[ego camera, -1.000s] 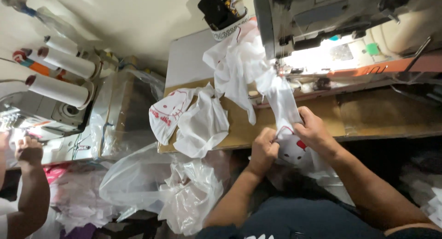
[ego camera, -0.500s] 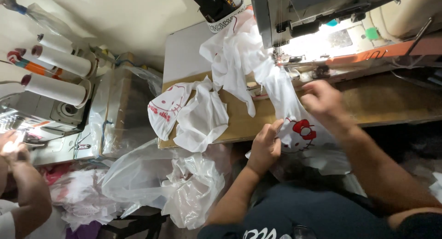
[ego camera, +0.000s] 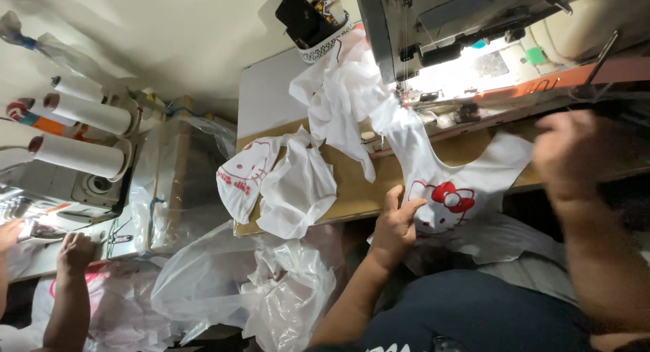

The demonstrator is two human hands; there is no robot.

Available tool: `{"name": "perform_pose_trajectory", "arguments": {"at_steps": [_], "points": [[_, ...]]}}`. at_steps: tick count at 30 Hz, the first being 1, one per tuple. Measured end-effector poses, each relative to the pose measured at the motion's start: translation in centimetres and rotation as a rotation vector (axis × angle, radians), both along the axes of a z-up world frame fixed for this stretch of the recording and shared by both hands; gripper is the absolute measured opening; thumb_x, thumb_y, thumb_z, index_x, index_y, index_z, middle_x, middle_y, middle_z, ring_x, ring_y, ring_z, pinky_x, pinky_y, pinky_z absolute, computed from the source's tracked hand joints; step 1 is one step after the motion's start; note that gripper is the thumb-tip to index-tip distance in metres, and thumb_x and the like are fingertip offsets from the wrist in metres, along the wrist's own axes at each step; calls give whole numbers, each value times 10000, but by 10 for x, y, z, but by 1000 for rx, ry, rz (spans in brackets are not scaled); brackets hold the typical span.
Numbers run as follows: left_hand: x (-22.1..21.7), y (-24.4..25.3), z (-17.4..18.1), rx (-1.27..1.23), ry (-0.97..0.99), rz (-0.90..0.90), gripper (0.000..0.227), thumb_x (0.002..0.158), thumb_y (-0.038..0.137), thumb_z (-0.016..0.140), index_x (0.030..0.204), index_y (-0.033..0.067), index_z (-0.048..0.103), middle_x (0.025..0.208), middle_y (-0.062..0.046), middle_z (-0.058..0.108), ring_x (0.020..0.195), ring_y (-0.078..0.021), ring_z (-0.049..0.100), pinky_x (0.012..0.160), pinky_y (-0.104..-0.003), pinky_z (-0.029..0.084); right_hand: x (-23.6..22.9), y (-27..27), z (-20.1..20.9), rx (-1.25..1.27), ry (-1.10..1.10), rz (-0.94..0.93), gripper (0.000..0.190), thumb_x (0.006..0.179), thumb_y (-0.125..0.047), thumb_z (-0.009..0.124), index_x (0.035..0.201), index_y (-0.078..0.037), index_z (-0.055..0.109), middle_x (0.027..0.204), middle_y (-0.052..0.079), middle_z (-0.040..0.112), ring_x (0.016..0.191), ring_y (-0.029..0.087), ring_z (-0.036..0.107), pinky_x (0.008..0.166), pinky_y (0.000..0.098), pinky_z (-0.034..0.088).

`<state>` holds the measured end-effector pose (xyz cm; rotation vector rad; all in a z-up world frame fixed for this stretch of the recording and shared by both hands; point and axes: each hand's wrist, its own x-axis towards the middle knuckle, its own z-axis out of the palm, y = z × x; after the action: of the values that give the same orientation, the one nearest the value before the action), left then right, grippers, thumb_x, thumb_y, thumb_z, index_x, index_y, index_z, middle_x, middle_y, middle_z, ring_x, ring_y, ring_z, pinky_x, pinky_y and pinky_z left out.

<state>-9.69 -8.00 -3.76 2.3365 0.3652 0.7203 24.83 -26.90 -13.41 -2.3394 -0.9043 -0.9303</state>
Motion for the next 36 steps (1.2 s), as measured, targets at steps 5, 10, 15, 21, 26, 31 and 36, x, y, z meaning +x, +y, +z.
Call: {"name": "perform_pose_trajectory", "arguments": {"at_steps": [5, 10, 15, 21, 26, 31, 36], "points": [[-5, 13, -45, 149, 101, 15, 359, 872, 93, 540, 1161, 251, 685, 1035, -92, 510, 751, -428, 672, 690, -487, 578, -122, 118, 64, 295, 868, 645, 153, 982, -204, 630, 1017, -145, 766, 854, 113, 671, 870, 263, 615, 818, 417, 497], [-13, 39, -28, 146, 99, 36, 429, 831, 79, 474, 1183, 226, 669, 935, -70, 525, 756, -386, 651, 703, -440, 569, -145, 123, 66, 406, 1038, 655, 179, 1031, -194, 630, 909, -137, 748, 653, 74, 643, 626, 128, 552, 600, 337, 497], [-8, 58, 27, 302, 55, 148, 371, 902, 109, 473, 1230, 172, 634, 957, -99, 545, 720, -394, 688, 637, -456, 570, -158, 112, 78, 468, 1009, 647, 217, 1045, -140, 622, 859, -88, 721, 688, 77, 631, 676, 121, 552, 639, 319, 504], [39, 106, 72, 557, -8, 317, 263, 875, 124, 474, 1037, 136, 681, 896, -46, 558, 714, -257, 666, 603, -365, 529, -159, 117, 79, 481, 964, 662, 173, 1046, -118, 631, 914, -41, 713, 906, 111, 721, 819, 152, 637, 774, 379, 535], [114, 175, 69, 639, 191, 463, 196, 780, 214, 555, 877, 113, 691, 864, -71, 627, 716, -309, 670, 576, -455, 516, -142, 134, 57, 481, 906, 700, 162, 1028, -91, 657, 897, -38, 736, 852, 121, 702, 783, 201, 639, 748, 370, 531], [136, 162, 110, 540, 426, 451, 405, 924, 186, 585, 1300, 165, 734, 1568, -164, 440, 1403, -427, 472, 1063, -666, 408, -131, 145, 51, 442, 764, 743, 86, 994, -92, 702, 945, -64, 767, 862, 128, 664, 803, 265, 637, 772, 380, 509], [129, 105, 51, 465, 236, 401, 480, 842, 434, 593, 1216, 141, 661, 1114, -112, 632, 980, -390, 660, 873, -648, 462, -164, 139, 85, 680, 936, 776, 421, 930, 110, 548, 1316, -19, 658, 916, 112, 598, 911, 178, 540, 884, 367, 506]]}}
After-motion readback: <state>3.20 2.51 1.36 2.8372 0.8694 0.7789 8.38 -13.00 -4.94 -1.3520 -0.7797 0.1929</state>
